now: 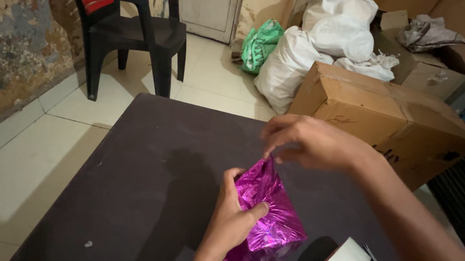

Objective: The person wraps a small box with purple foil paper on a table. They fold the paper around the box, cut and apply clear tape with scissors to secure the folds, and smooth the edges to complete the wrapping.

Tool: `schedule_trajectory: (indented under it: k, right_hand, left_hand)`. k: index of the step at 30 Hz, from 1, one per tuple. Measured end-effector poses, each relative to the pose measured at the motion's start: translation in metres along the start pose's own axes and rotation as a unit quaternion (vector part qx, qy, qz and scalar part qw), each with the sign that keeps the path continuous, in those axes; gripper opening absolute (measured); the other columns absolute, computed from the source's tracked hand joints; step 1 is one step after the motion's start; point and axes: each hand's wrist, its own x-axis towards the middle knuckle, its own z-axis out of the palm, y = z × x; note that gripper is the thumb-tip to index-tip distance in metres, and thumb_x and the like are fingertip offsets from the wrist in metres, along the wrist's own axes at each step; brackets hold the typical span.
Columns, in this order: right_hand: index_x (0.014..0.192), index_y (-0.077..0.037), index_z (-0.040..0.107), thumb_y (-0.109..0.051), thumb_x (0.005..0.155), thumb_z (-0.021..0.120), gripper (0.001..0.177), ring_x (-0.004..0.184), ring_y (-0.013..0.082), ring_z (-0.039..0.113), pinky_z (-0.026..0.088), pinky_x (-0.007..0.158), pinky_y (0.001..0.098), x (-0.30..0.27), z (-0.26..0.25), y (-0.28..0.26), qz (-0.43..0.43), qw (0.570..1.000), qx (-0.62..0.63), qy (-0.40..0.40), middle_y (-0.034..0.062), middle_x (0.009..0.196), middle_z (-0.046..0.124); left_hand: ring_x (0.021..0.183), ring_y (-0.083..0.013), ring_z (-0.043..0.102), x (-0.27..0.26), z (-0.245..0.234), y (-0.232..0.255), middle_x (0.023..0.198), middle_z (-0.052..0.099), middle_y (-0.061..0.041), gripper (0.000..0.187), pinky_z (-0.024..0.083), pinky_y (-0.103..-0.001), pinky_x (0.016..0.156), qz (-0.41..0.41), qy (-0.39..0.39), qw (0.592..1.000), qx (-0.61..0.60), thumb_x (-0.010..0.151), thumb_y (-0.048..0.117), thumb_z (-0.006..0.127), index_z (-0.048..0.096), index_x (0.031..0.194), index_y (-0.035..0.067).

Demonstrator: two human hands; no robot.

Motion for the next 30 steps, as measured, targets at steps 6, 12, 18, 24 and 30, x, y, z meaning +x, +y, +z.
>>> schedule_trajectory:
  k: [6, 12, 18, 24, 30]
  right_hand:
    - [0.087, -0.019, 0.079, -0.016, 0.079, 0.075, 0.009, 0.095, 0.0246, 0.070, 0.056, 0.073, 0.0425, 0.027, -0.015, -0.018, 0.009, 0.983, -0.137, -0.118, 0.0011, 0.099, 0.070]
    - [0.088, -0.018, 0.077, -0.019, 0.080, 0.074, 0.009, 0.091, 0.0286, 0.071, 0.056, 0.076, 0.0448, 0.043, -0.014, -0.021, 0.036, 0.956, -0.233, -0.175, 0.0046, 0.094, 0.072]
    - [0.092, -0.014, 0.076, -0.019, 0.086, 0.070, 0.010, 0.092, 0.0244, 0.075, 0.058, 0.082, 0.0406, 0.027, -0.017, -0.015, 0.102, 0.983, -0.109, -0.107, 0.0056, 0.094, 0.078]
    - [0.128, -0.007, 0.065, -0.023, 0.072, 0.089, 0.064, 0.106, 0.0212, 0.072, 0.058, 0.084, 0.0387, 0.022, 0.001, -0.007, 0.001, 0.993, 0.116, -0.029, 0.0095, 0.115, 0.076]
    - [0.099, -0.011, 0.076, -0.018, 0.088, 0.076, 0.013, 0.084, 0.0159, 0.082, 0.063, 0.076, 0.0349, 0.025, -0.006, 0.006, 0.057, 0.994, 0.041, 0.084, 0.0003, 0.092, 0.083]
  left_hand:
    - [0.120, -0.0231, 0.063, 0.001, 0.000, 0.009, 0.127, 0.060, -0.013, 0.065, 0.047, -0.038, 0.103, -0.043, -0.010, 0.999, -0.003, 0.074, 0.006, 0.077, 0.042, 0.130, 0.008]
    - [0.115, -0.0261, 0.068, 0.001, -0.001, 0.007, 0.124, 0.063, -0.015, 0.065, 0.051, -0.039, 0.101, -0.026, -0.015, 0.999, -0.019, 0.073, 0.004, 0.075, 0.043, 0.130, 0.006]
    - [0.119, -0.0251, 0.063, 0.002, -0.002, 0.007, 0.128, 0.058, -0.014, 0.065, 0.048, -0.038, 0.102, -0.034, -0.013, 0.999, 0.013, 0.074, 0.005, 0.077, 0.043, 0.130, 0.006]
    - [0.118, -0.0272, 0.064, 0.000, 0.001, 0.006, 0.126, 0.060, -0.016, 0.066, 0.049, -0.040, 0.101, -0.017, -0.005, 1.000, -0.015, 0.072, 0.004, 0.075, 0.043, 0.130, 0.006]
    - [0.127, -0.0293, 0.060, 0.001, 0.001, 0.000, 0.136, 0.056, -0.018, 0.081, 0.043, -0.040, 0.110, -0.033, 0.000, 0.999, -0.009, 0.071, 0.007, 0.077, 0.035, 0.140, 0.008]
